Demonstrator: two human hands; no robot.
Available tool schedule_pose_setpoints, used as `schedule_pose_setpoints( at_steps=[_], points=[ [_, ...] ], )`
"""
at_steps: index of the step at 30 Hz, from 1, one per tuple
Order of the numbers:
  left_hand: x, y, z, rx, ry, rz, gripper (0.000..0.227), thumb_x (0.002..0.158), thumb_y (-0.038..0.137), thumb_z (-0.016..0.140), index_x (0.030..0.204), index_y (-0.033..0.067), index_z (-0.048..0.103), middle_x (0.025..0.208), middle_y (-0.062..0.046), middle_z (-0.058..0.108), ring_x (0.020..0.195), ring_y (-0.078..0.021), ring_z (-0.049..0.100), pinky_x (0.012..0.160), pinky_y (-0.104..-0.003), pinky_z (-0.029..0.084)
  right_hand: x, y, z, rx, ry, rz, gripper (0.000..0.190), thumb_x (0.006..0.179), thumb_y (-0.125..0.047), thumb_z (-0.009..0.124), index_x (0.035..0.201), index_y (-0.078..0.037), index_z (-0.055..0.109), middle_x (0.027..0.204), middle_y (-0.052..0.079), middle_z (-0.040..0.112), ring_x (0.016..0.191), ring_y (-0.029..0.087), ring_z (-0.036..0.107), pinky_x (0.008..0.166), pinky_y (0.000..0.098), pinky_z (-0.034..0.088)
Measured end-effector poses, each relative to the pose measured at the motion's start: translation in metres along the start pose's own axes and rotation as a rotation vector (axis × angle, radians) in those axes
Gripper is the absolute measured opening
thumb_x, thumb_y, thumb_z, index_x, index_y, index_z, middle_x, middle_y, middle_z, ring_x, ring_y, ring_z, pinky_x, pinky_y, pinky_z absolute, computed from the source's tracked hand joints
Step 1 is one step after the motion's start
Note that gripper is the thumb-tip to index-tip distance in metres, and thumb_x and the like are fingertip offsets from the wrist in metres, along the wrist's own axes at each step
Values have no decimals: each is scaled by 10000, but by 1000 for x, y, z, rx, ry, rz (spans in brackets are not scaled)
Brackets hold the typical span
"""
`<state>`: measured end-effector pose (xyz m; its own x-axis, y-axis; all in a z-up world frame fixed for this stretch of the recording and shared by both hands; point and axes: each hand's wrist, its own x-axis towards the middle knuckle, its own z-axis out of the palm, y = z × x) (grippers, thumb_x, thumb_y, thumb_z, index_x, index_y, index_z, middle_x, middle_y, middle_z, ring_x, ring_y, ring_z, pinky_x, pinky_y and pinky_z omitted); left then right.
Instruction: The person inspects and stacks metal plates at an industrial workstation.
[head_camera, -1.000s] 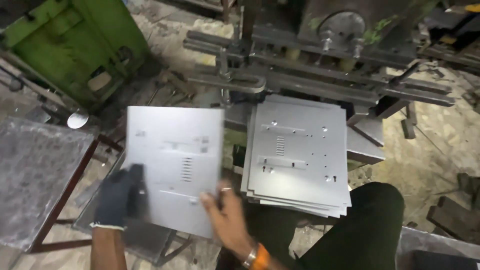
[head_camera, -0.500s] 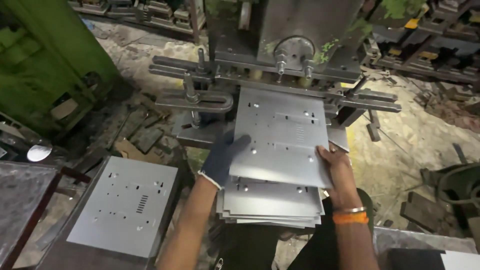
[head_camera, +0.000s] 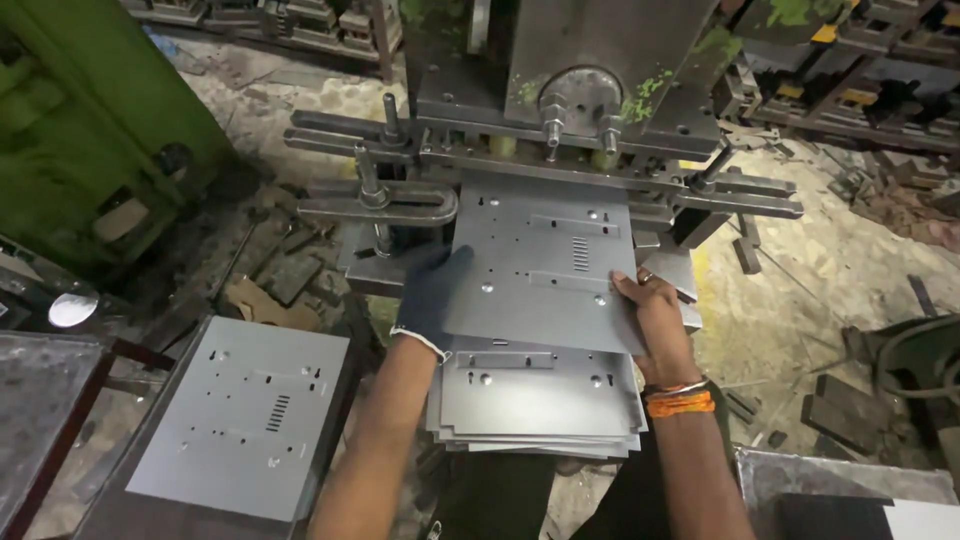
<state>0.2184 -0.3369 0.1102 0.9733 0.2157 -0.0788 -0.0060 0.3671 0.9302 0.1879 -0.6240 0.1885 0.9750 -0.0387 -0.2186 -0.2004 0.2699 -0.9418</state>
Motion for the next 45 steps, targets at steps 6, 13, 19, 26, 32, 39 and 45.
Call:
schedule_pose_setpoints(
  at_steps=[6,13,19,26,32,39,45],
  points=[
    [-4,3,5,-66,21,-16,205,872,169,765,1015,24,782,874,1,726,777,-101,637,699,-273,493,12,16,-14,47,3,-38,191,974,-117,657,1121,4,668,899,22,681,762,112,645,696,258,517],
    [-6,6,6,-115,63,-30,199,854,166,793,980,12,780,847,-18,720,745,-120,632,680,-291,491,8,9,-8,23,-9,-53,187,945,-116,653,1086,6,665,888,26,696,745,111,642,689,259,518],
    [-12,15,10,-91,99,-47,185,853,178,788,967,33,775,832,-25,712,736,-133,622,672,-295,487,6,9,-9,-2,-15,-49,221,959,-146,660,1103,22,658,881,30,679,741,115,626,673,274,510],
    [10,-24,-7,-192,-76,-51,343,902,230,746,1186,41,710,1003,-29,702,876,-137,633,750,-294,514,44,59,-41,-410,155,-281,504,976,-327,770,1193,95,600,1227,-38,595,989,139,627,830,280,526],
    [-69,56,20,-723,-377,-373,510,989,432,607,1345,67,629,1182,-102,717,1042,-222,677,911,-371,543,-3,-30,-12,-1091,9,87,574,829,-367,844,1143,66,635,1045,216,719,928,301,687,856,437,595],
    [-117,64,23,-686,-231,-578,653,876,555,470,1308,84,608,1163,-126,711,1010,-300,677,879,-436,547,21,-53,15,-1031,-593,-136,534,782,-290,805,1235,-46,661,1236,179,664,1203,317,675,1047,466,503],
    [-124,56,17,-501,-418,-518,503,886,264,616,1331,30,587,1160,-131,697,1016,-283,684,884,-421,565,-12,-48,73,-1528,-421,-485,1012,709,-515,832,1529,-138,374,1561,113,358,1451,363,308,1196,567,208]
  ],
)
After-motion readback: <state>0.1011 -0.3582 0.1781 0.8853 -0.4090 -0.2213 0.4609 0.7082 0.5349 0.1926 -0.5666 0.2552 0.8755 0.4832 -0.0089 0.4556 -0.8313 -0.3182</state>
